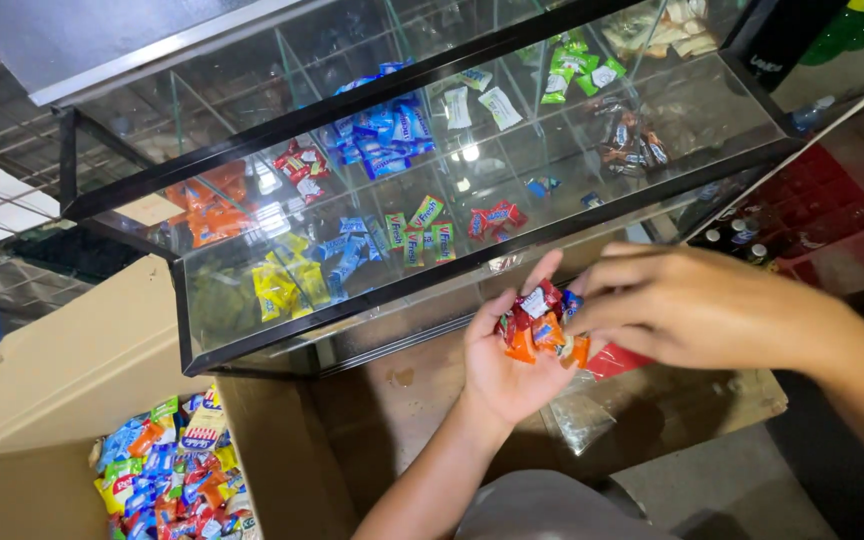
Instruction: Stocking individual candy packets from a box into a glass display case.
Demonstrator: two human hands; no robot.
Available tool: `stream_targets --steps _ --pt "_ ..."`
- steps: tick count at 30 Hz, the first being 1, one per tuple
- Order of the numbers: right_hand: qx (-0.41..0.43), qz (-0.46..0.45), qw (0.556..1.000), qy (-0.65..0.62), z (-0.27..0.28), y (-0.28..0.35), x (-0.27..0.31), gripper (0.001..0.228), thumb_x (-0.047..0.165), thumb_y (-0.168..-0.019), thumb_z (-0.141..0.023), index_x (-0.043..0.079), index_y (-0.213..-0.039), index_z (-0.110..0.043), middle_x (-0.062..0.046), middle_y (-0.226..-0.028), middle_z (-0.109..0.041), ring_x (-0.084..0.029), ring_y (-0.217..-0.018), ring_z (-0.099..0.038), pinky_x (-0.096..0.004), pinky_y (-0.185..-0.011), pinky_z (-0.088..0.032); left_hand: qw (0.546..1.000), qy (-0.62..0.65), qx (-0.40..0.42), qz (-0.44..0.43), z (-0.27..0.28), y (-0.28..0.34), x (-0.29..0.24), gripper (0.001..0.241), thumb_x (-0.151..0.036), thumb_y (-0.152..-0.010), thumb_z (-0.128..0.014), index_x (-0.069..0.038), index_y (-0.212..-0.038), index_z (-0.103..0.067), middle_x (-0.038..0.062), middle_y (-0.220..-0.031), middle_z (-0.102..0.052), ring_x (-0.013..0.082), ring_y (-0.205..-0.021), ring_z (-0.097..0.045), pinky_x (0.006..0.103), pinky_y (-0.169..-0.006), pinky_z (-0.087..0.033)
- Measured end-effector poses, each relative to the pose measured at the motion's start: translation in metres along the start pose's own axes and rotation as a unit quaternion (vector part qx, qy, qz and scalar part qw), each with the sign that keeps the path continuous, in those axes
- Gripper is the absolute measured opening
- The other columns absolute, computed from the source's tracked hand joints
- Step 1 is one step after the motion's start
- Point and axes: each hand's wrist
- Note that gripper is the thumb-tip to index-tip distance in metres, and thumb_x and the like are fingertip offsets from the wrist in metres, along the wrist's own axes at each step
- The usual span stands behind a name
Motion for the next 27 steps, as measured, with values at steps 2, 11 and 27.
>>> stream_targets --steps 2,11,27 --pt "0.028 -0.015 0.999 0.015 -0.007 -0.005 0.008 0.033 0.022 -0.074 -0.081 0.017 -0.107 -0.078 -0.005 -0.101 -0.070 -0.025 -0.098 -0.067 -0.039 -0.080 -0.058 1.000 0.017 0.014 0.008 0.003 0.002 0.002 0.059 -0.030 -0.105 -0.049 -0.015 -0.162 -0.046 0.016 -0.151 -0.055 0.0354 -0.139 -0.055 0.0531 -0.121 -0.038" --pt "0.021 0.045 0.999 -0.007 -0.014 -0.017 0.014 0.015 0.019 -0.077 -0.079 0.012 -0.088 -0.072 -0.008 -0.094 -0.061 -0.030 -0.099 -0.062 -0.044 -0.074 -0.054 1.000 0.006 0.004 0.019 0.010 -0.003 -0.001 0.058 -0.030 -0.107 -0.049 -0.011 -0.161 -0.047 0.012 -0.135 -0.068 0.0264 -0.124 -0.064 0.0429 -0.112 -0.048" --pt "-0.500 -0.011 0.842 -0.205 0.111 -0.026 -0.109 0.006 0.007 -0.105 -0.073 0.007 -0.108 -0.068 0.001 -0.106 -0.070 -0.007 -0.090 -0.067 -0.020 -0.082 -0.053 0.993 -0.021 -0.116 -0.003 0.030 -0.021 -0.014 0.055 -0.037 -0.095 -0.053 -0.015 -0.146 -0.055 0.018 -0.152 -0.055 0.0398 -0.144 -0.045 0.0591 -0.120 -0.033"
Point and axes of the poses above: each hand's wrist, its own y-axis away from the middle knuckle, its own z-axis out of the back of the hand, x = y × z
